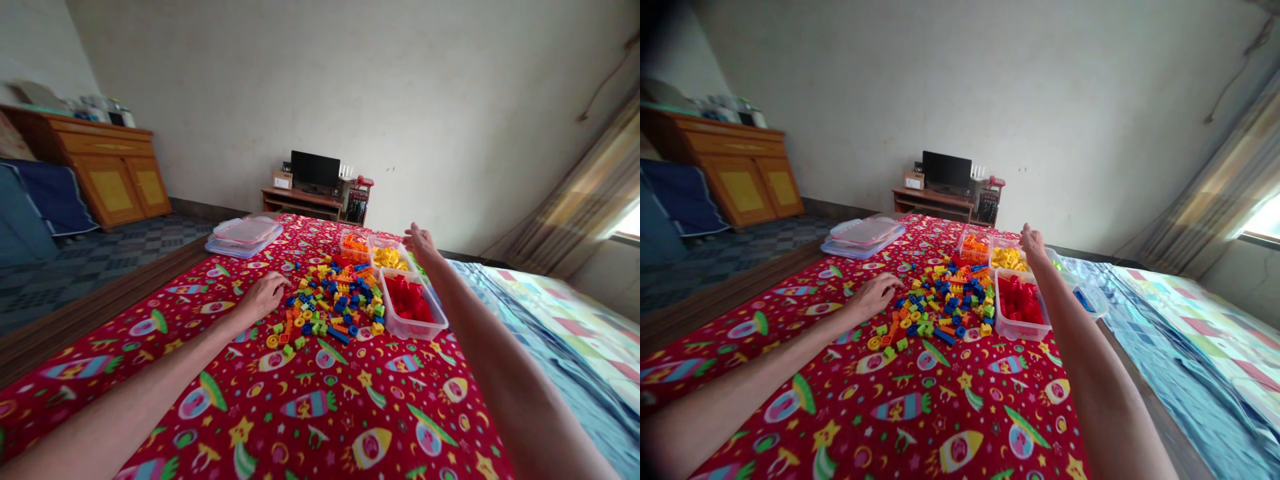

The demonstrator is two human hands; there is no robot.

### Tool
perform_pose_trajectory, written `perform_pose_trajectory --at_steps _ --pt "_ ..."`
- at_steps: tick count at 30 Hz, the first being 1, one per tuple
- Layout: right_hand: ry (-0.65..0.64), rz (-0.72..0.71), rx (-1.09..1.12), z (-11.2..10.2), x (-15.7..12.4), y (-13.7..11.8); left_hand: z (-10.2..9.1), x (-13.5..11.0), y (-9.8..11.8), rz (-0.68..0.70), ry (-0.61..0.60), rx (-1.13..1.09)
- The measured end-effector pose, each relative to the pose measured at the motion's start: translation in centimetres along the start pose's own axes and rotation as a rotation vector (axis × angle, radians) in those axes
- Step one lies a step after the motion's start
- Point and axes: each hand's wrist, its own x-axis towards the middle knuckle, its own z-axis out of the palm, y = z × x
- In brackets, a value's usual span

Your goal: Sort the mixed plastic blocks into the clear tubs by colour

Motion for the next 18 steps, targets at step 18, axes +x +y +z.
perform_pose_trajectory --at_steps 18 --pt "-0.654 -0.31 -0.042 6.5 -14.8 -3.2 1.1 0.1 -0.7 0.091 0.089 0.036"
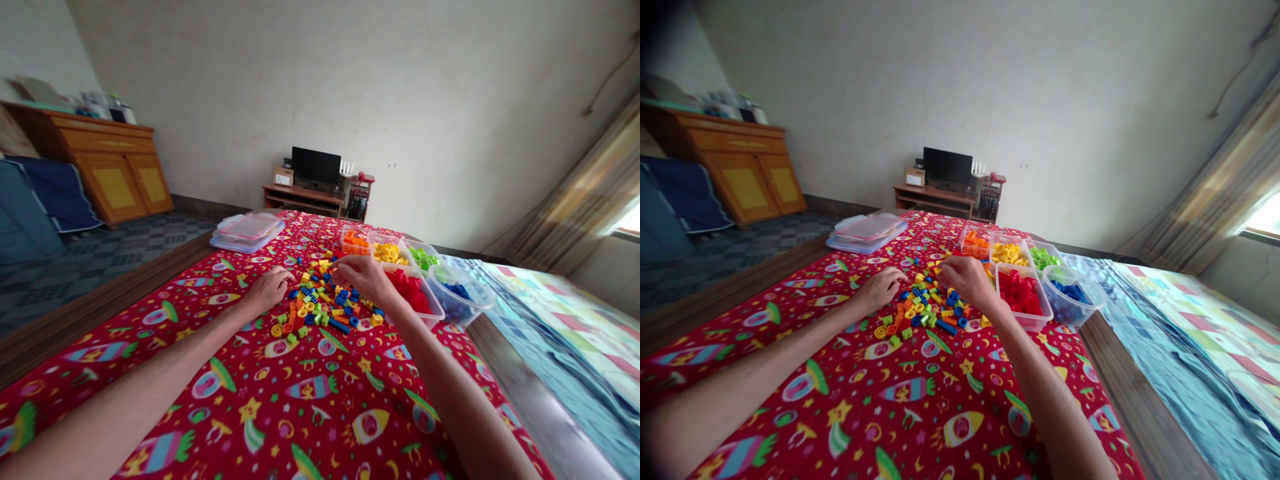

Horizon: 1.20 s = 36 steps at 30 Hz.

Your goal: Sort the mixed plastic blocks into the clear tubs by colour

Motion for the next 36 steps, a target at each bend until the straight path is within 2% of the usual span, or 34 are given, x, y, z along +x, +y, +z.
perform_pose_trajectory --at_steps 2,4,10,14,17,20,24,29,31,36 --pt "-0.039 -0.068 -0.22 1.6 -0.5 -0.3 -0.5 0.2 0.1 0.001 -0.032 -0.035" --pt "-0.062 -0.1 -0.366 2.4 -0.8 -0.6 -1.5 0.7 0.2 -0.01 -0.122 -0.097" --pt "-0.079 -0.053 -0.486 1.8 -1.1 -0.9 -6.2 2.1 1.7 0.021 -0.477 -0.3" --pt "-0.103 -0.056 -0.557 1.8 -1.1 -0.6 -6.7 1.6 4.1 0.056 -0.695 -0.216" --pt "-0.132 -0.071 -0.613 2.2 -1.1 -0.7 -6.1 1.0 5.6 0.04 -0.663 -0.094" --pt "-0.152 -0.063 -0.664 2.5 -1.2 -0.9 -6.0 1.0 5.9 0.051 -0.62 -0.084" --pt "-0.235 -0.026 -0.765 2.1 -1.4 -1.2 -6.4 1.7 4.4 0.026 -0.64 -0.224" --pt "-0.468 0.115 -1.059 1.7 -2.2 -1.3 -6.1 2.2 2.6 -0.103 -0.6 -0.455" --pt "-0.525 0.114 -1.119 2.0 -2.6 -1.4 -5.8 2.3 2.5 -0.137 -0.588 -0.537" --pt "-0.547 0.133 -1.174 3.3 -3.1 -1.8 -5.4 2.2 3.4 -0.142 -0.588 -0.676"
